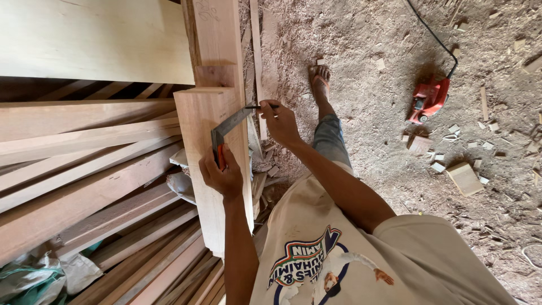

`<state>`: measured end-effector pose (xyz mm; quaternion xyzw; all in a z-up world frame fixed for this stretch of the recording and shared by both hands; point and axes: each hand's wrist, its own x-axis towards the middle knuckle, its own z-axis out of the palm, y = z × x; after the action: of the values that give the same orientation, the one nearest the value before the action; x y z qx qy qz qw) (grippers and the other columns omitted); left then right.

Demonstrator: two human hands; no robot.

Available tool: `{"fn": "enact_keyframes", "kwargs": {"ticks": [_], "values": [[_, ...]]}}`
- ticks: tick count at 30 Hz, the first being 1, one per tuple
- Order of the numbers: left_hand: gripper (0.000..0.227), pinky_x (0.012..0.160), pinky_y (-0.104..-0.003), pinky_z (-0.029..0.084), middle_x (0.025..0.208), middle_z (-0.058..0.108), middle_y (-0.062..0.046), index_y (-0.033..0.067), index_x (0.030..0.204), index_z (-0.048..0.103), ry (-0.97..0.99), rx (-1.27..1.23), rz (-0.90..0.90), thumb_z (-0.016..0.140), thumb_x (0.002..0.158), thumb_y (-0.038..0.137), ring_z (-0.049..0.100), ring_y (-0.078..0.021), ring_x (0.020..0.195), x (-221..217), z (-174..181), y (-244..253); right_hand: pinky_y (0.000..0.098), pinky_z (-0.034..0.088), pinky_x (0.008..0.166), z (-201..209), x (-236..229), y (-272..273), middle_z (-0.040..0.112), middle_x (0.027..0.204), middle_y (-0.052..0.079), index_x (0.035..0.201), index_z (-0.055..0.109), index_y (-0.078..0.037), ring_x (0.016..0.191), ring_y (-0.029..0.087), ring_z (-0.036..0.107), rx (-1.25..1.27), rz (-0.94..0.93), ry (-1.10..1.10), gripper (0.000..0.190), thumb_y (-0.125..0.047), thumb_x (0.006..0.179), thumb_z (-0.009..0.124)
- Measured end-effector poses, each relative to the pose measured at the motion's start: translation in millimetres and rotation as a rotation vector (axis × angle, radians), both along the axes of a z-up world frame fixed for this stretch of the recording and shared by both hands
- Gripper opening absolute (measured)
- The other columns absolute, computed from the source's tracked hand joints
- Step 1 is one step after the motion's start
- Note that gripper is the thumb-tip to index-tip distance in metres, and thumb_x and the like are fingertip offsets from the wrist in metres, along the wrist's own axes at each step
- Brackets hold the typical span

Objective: The person uses a try square and pencil to mark straight lines on a wooden plank. They repeatedly position the square, draw lines, and reposition the plank to mark multiple sections.

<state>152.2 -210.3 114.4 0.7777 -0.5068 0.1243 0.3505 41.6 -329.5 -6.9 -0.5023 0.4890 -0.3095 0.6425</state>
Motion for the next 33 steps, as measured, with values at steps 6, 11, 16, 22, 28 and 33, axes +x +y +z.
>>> {"fn": "enact_keyframes", "kwargs": {"ticks": [6,11,16,22,28,33], "values": [[0.026,0.064,-0.032,0.052,0.101,0.062,-0.012,-0.003,0.12,0.063,-0.025,0.006,-0.004,0.076,0.1,0.008,0.063,-0.0209,0.084,4,-4,1,0.0299,0.062,0.071,-4,4,0,0.08,0.098,0.013,0.122,0.068,0.0,0.089,0.019,0.078,0.017,-0.003,-0.011,0.047,-0.041,0.107,0.049],[0.024,0.069,-0.034,0.056,0.105,0.063,-0.014,-0.0027,0.119,0.063,-0.04,-0.015,-0.016,0.075,0.101,0.008,0.065,-0.0243,0.09,2,-3,1,0.0299,0.061,0.07,0,7,-1,0.08,0.099,0.014,0.12,0.068,0.0,0.091,0.019,0.078,0.0,0.024,-0.011,0.046,-0.039,0.108,0.048],[0.027,0.069,-0.035,0.055,0.103,0.061,-0.016,-0.0041,0.119,0.064,-0.038,0.02,0.016,0.077,0.098,0.007,0.064,-0.0259,0.09,2,0,-1,0.0311,0.054,0.064,35,8,-3,0.075,0.087,0.015,0.117,0.07,0.0,0.078,0.018,0.071,-0.044,0.075,0.002,0.044,-0.038,0.11,0.048],[0.028,0.07,-0.038,0.055,0.101,0.062,-0.015,-0.0042,0.117,0.066,-0.059,0.027,0.03,0.08,0.096,0.009,0.063,-0.0285,0.089,2,3,-1,0.0285,0.051,0.062,94,0,4,0.075,0.09,0.008,0.112,0.069,-0.002,0.069,0.012,0.063,-0.138,0.099,-0.227,0.043,-0.039,0.112,0.046],[0.028,0.075,-0.039,0.055,0.103,0.063,-0.016,-0.0042,0.118,0.066,-0.061,0.018,0.028,0.079,0.097,0.009,0.064,-0.029,0.091,0,3,1,0.0281,0.055,0.069,95,-1,-14,0.077,0.097,0.009,0.11,0.069,-0.003,0.084,0.013,0.071,0.106,0.048,-0.593,0.044,-0.038,0.114,0.043],[0.026,0.075,-0.036,0.056,0.106,0.062,-0.015,-0.0036,0.12,0.063,-0.024,0.009,0.013,0.075,0.1,0.009,0.064,-0.0258,0.094,1,-2,-2,0.0282,0.054,0.057,75,-7,-9,0.076,0.09,0.011,0.107,0.069,-0.001,0.072,0.015,0.072,0.223,-0.086,-0.465,0.037,-0.032,0.109,0.051]]}}
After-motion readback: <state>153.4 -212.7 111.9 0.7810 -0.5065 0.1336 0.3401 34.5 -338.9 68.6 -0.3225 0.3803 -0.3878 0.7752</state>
